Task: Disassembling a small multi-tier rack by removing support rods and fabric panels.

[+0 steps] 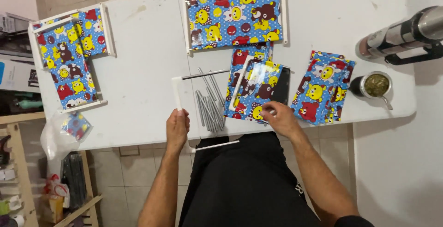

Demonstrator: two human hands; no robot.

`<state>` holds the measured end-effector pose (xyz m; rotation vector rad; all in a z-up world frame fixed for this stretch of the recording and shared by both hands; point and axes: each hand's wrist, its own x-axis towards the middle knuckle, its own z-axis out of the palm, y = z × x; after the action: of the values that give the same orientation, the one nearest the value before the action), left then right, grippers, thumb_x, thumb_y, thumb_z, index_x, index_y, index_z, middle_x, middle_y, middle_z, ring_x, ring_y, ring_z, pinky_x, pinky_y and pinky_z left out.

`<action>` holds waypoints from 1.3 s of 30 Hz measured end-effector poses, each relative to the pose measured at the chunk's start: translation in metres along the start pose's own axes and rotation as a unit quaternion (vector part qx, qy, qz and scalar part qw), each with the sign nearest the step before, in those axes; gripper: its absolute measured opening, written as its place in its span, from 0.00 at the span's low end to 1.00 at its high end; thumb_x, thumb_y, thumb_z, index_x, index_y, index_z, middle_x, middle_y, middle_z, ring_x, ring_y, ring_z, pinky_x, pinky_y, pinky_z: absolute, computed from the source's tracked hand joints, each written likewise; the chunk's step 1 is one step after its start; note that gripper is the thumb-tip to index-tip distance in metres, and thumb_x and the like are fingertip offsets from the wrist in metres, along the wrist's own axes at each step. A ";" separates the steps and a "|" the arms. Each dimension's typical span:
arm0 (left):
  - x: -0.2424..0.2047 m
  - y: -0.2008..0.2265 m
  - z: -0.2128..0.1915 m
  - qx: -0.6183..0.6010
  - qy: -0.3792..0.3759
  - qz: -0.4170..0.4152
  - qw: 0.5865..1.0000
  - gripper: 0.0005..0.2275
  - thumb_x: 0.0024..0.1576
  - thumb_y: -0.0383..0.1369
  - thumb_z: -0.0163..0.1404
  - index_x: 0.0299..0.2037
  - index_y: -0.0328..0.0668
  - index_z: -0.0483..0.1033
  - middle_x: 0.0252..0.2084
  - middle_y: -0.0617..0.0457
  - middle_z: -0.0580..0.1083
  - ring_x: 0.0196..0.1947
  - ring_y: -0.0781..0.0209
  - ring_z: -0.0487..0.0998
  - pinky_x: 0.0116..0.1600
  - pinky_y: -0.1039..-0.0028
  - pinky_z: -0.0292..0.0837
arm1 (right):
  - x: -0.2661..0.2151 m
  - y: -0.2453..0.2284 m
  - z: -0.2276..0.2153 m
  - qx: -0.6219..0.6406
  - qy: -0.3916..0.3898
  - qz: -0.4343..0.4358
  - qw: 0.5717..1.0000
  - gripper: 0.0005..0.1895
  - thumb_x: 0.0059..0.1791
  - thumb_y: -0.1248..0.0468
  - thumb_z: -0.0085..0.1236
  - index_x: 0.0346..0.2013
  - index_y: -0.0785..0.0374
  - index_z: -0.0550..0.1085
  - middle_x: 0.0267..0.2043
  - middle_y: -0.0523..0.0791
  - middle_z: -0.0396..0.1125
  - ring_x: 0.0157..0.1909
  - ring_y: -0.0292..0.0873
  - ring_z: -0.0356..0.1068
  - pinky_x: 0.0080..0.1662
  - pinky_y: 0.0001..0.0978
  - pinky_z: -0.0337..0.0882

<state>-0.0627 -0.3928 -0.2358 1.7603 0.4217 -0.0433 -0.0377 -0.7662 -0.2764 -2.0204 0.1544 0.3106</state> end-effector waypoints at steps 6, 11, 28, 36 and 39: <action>0.005 0.040 -0.013 0.119 -0.138 0.111 0.977 0.13 0.68 0.39 0.41 0.40 0.41 0.76 0.19 0.51 0.71 0.20 0.59 0.69 0.28 0.67 0.68 | 0.018 -0.152 0.019 -0.135 0.112 -0.357 0.918 0.21 0.55 0.48 0.55 0.49 0.62 0.77 0.53 0.50 0.70 0.57 0.55 0.70 0.60 0.46 0.68; 0.008 0.077 -0.062 0.150 -0.234 0.182 0.943 0.12 0.65 0.40 0.46 0.49 0.44 0.77 0.30 0.45 0.76 0.29 0.46 0.76 0.38 0.60 0.73 | 0.003 -0.213 0.067 -0.111 -0.233 -0.220 0.941 0.19 0.59 0.50 0.41 0.34 0.55 0.73 0.19 0.46 0.69 0.26 0.54 0.69 0.36 0.46 0.72; 0.042 0.081 -0.192 0.139 -0.326 0.499 0.791 0.19 0.68 0.48 0.36 0.43 0.45 0.75 0.23 0.54 0.66 0.22 0.52 0.74 0.26 0.67 0.74 | -0.053 -0.246 0.234 0.276 -0.475 0.001 0.836 0.23 0.61 0.52 0.39 0.28 0.63 0.68 0.17 0.38 0.56 0.18 0.32 0.56 0.21 0.23 0.59; 0.074 0.066 -0.204 0.033 -0.047 0.281 0.958 0.13 0.65 0.46 0.44 0.39 0.49 0.74 0.14 0.59 0.64 0.16 0.60 0.69 0.24 0.73 0.67 | -0.018 -0.259 0.234 -0.267 0.130 -0.336 0.894 0.23 0.57 0.42 0.43 0.28 0.50 0.72 0.19 0.39 0.63 0.24 0.44 0.69 0.29 0.33 0.71; 0.104 0.050 -0.258 -0.035 0.092 0.234 0.967 0.12 0.68 0.41 0.42 0.41 0.44 0.73 0.13 0.63 0.60 0.17 0.68 0.65 0.25 0.79 0.61 | -0.015 -0.213 0.196 -0.211 0.181 -0.175 0.945 0.20 0.58 0.45 0.51 0.32 0.55 0.76 0.22 0.44 0.65 0.28 0.46 0.69 0.34 0.37 0.72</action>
<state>-0.0021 -0.1289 -0.1542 1.7594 0.1279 0.4692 -0.0296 -0.4956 -0.1735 -2.4655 -0.0512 -0.2827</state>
